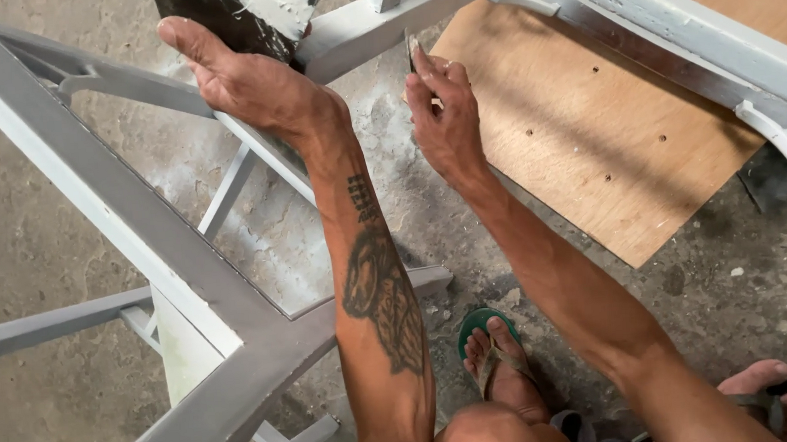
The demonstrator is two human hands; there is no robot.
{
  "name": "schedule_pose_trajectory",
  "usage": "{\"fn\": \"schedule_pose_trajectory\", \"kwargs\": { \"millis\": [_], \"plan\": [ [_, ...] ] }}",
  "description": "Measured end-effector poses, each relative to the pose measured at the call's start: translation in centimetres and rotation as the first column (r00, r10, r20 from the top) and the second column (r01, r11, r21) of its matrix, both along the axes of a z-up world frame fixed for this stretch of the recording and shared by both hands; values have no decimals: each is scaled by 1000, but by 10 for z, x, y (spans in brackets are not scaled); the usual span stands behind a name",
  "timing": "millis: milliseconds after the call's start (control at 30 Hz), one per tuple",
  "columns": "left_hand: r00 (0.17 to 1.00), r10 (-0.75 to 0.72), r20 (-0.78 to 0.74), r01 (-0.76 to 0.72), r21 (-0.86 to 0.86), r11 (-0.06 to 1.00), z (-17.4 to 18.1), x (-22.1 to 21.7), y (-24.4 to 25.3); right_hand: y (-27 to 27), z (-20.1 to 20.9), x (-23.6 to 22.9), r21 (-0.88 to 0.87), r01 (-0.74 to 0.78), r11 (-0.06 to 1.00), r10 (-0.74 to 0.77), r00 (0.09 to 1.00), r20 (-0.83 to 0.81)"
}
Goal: Applying white putty to the joints and slats of a wooden chair frame to fill gaps and smooth the surface using a putty knife and scraper.
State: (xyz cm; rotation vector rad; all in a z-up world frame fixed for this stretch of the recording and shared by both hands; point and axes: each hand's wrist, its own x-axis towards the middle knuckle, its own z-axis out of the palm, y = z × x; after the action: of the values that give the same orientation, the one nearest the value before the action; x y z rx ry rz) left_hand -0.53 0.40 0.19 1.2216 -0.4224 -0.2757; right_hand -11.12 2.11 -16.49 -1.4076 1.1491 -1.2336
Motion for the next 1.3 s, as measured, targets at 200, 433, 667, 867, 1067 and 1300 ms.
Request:
{"fn": "schedule_pose_trajectory", "kwargs": {
  "millis": [200,433,667,867,1067,1300],
  "plan": [
    [1000,-19,18,20,-64,998,-7,2,-1,-11,-54,-13,-85,162,983,-164,986,-13],
    [998,-7,56,10,-55,998,-9,3,-3,-44,-77,0,-316,315,895,-343,939,-35],
    [1000,7,2,-7,-38,999,-8,3,-4,-55,-77,13,-320,313,894,-303,949,84],
    [999,-32,-5,31,-99,995,-12,6,-5,-43,-82,-1,-306,227,925,-241,971,-8],
    [999,-30,29,32,-95,995,-7,3,-2,-43,-77,15,-327,326,887,-341,940,11],
    [997,-38,72,45,-87,995,-10,4,-1,-35,-64,23,-285,265,921,-253,964,79]
  ]
}}
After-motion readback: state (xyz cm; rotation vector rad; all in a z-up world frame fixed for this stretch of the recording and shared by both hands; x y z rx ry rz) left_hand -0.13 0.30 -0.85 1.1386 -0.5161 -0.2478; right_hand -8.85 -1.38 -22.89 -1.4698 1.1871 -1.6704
